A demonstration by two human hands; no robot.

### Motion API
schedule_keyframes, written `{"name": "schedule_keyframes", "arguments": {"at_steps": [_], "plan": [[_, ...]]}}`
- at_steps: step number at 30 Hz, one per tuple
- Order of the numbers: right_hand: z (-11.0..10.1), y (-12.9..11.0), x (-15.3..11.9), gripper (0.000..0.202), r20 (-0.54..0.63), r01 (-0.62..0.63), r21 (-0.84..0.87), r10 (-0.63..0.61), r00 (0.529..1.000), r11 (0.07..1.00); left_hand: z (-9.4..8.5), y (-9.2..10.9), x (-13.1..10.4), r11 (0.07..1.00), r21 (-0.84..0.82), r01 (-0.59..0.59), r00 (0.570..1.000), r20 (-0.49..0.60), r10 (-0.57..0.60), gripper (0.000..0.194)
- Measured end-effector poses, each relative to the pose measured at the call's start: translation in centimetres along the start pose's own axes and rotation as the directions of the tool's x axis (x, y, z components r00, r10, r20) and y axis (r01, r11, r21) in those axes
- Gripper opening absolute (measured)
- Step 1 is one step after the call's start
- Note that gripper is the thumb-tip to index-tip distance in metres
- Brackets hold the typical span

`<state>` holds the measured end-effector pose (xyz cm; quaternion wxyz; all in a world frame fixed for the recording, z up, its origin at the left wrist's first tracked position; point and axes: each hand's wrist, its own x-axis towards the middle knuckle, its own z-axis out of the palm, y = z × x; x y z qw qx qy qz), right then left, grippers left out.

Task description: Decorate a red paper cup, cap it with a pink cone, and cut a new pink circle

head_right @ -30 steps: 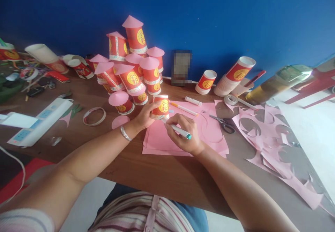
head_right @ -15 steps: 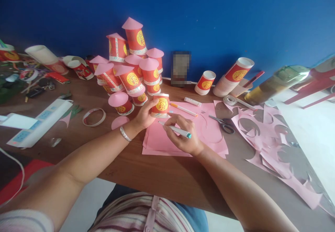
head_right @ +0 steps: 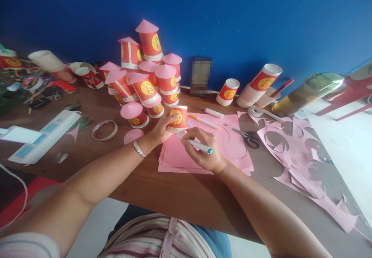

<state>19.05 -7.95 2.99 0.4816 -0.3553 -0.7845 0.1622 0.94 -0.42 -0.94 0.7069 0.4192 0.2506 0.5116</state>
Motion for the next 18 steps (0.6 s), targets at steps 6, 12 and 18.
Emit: {"name": "schedule_keyframes", "arguments": {"at_steps": [6,12,18], "plan": [[0.11,0.07,0.07,0.011,-0.039,-0.006,-0.058,0.004,0.999,0.998,-0.18,-0.21,0.08,0.998,0.05,-0.024,1.0,-0.004,0.024,0.03],[0.17,-0.08,0.19,0.012,-0.023,0.001,-0.056,-0.002,1.0,0.998,-0.21,-0.1,-0.11,0.997,0.077,-0.012,1.0,0.0,0.013,0.028],[0.34,0.18,0.2,0.011,-0.013,0.004,-0.043,-0.005,1.0,0.999,-0.25,-0.03,-0.06,0.994,0.1,-0.031,0.999,0.015,0.03,0.029]]}}
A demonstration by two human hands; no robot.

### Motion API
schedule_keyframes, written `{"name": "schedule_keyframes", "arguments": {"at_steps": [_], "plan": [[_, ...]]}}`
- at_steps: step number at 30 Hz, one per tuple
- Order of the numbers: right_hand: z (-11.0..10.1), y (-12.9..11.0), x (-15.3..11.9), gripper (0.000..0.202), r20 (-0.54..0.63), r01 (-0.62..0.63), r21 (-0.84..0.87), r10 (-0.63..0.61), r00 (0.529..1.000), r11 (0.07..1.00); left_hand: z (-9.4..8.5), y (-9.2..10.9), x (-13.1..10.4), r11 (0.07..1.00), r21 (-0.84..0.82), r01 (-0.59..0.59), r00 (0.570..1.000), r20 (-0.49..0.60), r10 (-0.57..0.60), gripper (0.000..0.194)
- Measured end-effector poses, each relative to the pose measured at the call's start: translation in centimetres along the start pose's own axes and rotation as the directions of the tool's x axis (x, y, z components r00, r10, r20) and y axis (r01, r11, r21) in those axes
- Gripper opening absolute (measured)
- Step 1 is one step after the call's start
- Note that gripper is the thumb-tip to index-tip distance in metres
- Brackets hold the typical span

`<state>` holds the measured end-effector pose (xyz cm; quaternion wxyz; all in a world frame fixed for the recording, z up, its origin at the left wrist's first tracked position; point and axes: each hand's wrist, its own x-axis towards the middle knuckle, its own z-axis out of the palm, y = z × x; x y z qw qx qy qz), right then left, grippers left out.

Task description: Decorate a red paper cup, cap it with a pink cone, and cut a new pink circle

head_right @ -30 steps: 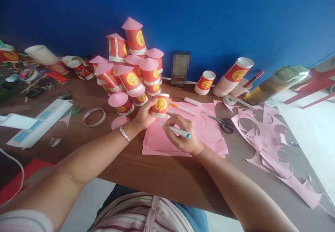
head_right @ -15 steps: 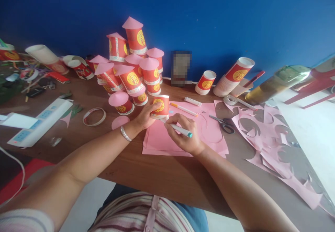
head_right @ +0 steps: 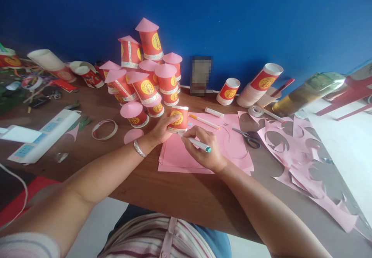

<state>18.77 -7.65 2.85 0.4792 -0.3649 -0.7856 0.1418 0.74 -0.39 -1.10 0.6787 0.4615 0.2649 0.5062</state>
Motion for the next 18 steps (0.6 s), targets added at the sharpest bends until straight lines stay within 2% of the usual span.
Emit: {"name": "schedule_keyframes", "arguments": {"at_steps": [11,18], "plan": [[-0.39,0.13,0.14,0.013,-0.043,-0.014,-0.12,0.009,0.999,0.993,0.52,0.58,0.1,0.999,-0.028,0.021,1.0,-0.001,-0.022,0.034],[-0.39,0.29,0.17,0.013,-0.059,-0.028,-0.137,0.02,0.998,0.99,0.54,0.62,0.1,0.999,-0.019,0.034,0.999,-0.019,-0.035,0.036]]}}
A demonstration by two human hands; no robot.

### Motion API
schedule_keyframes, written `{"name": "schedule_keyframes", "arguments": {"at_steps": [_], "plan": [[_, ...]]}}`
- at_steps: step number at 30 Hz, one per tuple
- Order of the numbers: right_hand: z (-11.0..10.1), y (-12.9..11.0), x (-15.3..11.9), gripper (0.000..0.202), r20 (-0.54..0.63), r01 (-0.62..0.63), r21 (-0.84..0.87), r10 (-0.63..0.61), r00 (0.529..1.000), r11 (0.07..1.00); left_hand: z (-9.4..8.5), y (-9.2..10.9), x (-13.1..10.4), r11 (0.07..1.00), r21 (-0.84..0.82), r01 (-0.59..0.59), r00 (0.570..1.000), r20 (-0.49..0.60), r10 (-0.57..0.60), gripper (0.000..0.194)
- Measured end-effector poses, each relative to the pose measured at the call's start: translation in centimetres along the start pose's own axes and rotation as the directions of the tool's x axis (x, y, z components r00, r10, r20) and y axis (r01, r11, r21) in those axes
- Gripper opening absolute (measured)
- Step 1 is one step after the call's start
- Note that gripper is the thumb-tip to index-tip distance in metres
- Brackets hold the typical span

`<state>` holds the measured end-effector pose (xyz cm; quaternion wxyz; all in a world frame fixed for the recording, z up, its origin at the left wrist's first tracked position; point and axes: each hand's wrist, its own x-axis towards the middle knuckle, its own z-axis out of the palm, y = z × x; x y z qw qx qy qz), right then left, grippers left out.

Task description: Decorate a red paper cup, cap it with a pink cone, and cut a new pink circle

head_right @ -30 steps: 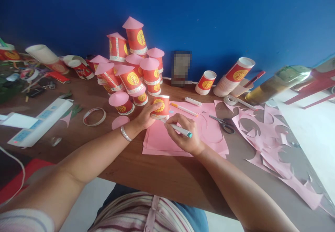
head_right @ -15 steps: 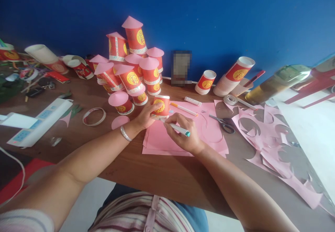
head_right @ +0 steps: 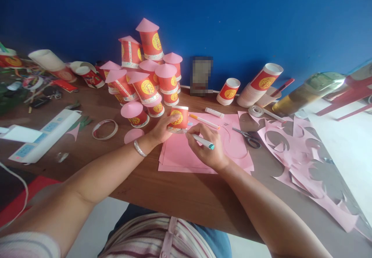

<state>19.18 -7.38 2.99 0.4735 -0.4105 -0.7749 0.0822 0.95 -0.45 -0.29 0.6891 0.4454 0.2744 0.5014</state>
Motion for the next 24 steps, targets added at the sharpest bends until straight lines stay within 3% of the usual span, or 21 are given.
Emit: {"name": "schedule_keyframes", "arguments": {"at_steps": [24], "plan": [[0.04,0.19,-0.1,0.011,0.003,-0.028,-0.016,0.028,1.0,0.999,0.11,0.36,-0.2,0.998,0.001,0.062,0.997,0.049,-0.062,0.037]]}}
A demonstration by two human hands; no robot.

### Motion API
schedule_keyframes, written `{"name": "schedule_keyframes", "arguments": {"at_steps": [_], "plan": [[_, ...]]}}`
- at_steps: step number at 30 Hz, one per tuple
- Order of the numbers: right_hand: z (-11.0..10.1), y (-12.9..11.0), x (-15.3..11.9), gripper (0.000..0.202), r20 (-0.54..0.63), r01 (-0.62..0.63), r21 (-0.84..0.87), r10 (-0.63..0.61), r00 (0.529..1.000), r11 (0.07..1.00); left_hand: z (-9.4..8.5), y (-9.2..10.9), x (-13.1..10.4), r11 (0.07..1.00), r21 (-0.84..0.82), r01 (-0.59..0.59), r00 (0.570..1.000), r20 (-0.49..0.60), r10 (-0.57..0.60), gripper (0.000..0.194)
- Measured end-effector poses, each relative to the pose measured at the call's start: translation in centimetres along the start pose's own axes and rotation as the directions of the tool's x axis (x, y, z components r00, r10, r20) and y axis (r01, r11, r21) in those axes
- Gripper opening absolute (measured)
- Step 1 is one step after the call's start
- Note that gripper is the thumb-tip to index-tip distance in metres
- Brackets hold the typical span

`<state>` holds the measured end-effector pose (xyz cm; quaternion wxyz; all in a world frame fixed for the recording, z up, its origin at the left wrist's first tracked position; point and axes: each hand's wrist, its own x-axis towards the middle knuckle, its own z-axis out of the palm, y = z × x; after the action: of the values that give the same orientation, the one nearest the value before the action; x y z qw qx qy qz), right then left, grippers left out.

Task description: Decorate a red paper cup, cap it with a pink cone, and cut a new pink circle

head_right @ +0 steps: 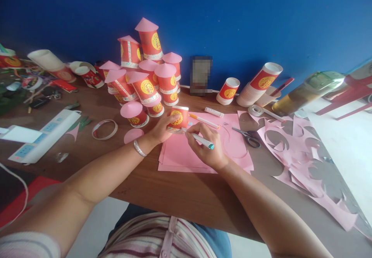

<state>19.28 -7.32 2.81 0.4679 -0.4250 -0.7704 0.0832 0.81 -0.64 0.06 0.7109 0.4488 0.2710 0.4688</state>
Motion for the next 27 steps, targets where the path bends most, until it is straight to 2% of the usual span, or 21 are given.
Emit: {"name": "schedule_keyframes", "arguments": {"at_steps": [18,27], "plan": [[0.07,0.03,0.04,0.013,-0.027,0.018,0.021,-0.017,0.999,1.0,-0.04,-0.06,-0.06,1.0,-0.015,-0.001,1.0,-0.01,0.001,0.037],[0.0,-0.13,0.12,0.012,-0.018,0.028,-0.023,-0.029,0.999,0.999,-0.06,-0.14,0.05,1.0,-0.006,-0.007,0.999,-0.033,0.007,0.039]]}}
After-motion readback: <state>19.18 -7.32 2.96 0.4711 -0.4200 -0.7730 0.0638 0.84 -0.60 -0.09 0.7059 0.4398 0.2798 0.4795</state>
